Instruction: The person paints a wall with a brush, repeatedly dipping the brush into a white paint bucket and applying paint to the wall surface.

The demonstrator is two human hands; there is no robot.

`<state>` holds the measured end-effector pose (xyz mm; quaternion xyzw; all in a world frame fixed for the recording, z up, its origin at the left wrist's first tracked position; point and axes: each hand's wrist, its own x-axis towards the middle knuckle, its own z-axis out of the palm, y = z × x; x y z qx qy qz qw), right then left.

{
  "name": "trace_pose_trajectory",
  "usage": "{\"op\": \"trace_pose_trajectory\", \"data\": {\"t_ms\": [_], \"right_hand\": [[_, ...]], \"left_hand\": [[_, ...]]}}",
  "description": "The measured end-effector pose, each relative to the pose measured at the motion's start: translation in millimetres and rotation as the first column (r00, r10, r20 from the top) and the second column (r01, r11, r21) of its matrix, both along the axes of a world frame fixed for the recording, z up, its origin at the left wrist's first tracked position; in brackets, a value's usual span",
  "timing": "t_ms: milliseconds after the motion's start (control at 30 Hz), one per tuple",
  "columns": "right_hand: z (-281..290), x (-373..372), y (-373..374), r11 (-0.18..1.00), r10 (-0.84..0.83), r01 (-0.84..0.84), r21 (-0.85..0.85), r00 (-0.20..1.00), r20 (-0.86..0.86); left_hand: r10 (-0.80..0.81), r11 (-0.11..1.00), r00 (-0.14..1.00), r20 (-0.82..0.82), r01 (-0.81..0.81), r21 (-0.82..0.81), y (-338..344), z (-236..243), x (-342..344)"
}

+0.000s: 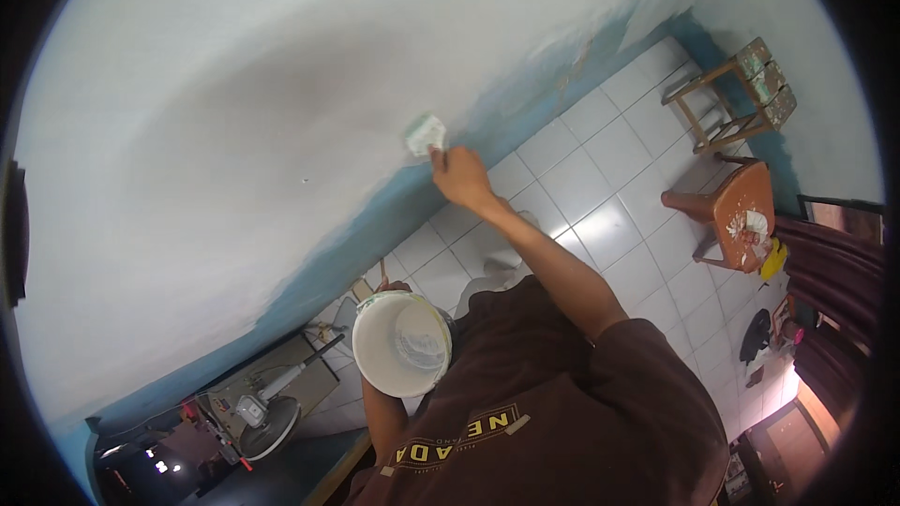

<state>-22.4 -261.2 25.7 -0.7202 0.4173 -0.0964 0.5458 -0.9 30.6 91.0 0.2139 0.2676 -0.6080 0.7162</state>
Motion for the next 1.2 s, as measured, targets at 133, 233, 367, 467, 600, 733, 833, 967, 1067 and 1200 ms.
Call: {"op": "trace_pose_trajectory", "data": {"t_ms": [133,233,367,467,600,733,833,967,1067,1200], "right_hand": [[107.0,-9.9,4.3,0.996,0.030,-0.007,-0.085,0.961,0.274],[110.1,-5.9,6.6,0.990,0.034,0.024,-0.139,0.916,0.400],[5.8,10.8,11.7,0.972,0.026,0.059,-0.230,0.937,0.349],[-132.9,-1.8,-6.5,0.941,-0.014,0.099,-0.323,0.967,0.256],[-171.7,-6.6,-10.2,0.994,-0.042,0.019,-0.105,0.974,-0.221],[-93.3,-1.3,-34.5,0.989,-0.013,0.029,0.145,0.994,-0.109],[18.6,-5.1,-53.6,0.987,0.071,-0.077,0.144,0.996,0.045],[171.5,-18.7,-18.3,0.997,0.064,-0.069,0.024,0.981,0.182],[220.4,-20.5,-3.4,0.997,0.066,-0.040,-0.067,0.895,0.440],[160.4,21.8,10.2,0.965,-0.025,0.144,-0.219,0.882,0.470]], "left_hand": [[-0.009,0.998,1.000,0.012,0.008,0.067,-9.6,-3.0,14.8],[-0.139,0.989,0.980,0.145,0.132,0.059,-5.9,-3.8,27.8],[-0.016,0.978,0.949,0.316,-0.051,0.201,24.0,-33.9,46.6],[-0.017,0.974,0.936,0.351,-0.063,0.216,24.3,-35.5,58.1],[-0.032,0.987,0.944,0.329,-0.022,0.157,41.4,-37.8,69.7],[-0.054,0.994,0.951,0.305,0.023,0.103,56.3,-48.8,81.4],[-0.070,0.995,0.950,0.306,0.046,0.083,65.2,-68.9,91.7],[-0.099,0.992,0.902,0.419,0.058,0.111,73.5,-76.3,90.0],[-0.079,0.995,0.896,0.438,0.097,-0.019,54.1,-29.6,80.1],[-0.097,0.986,0.928,0.360,0.139,-0.094,73.7,-48.7,91.8]]}}
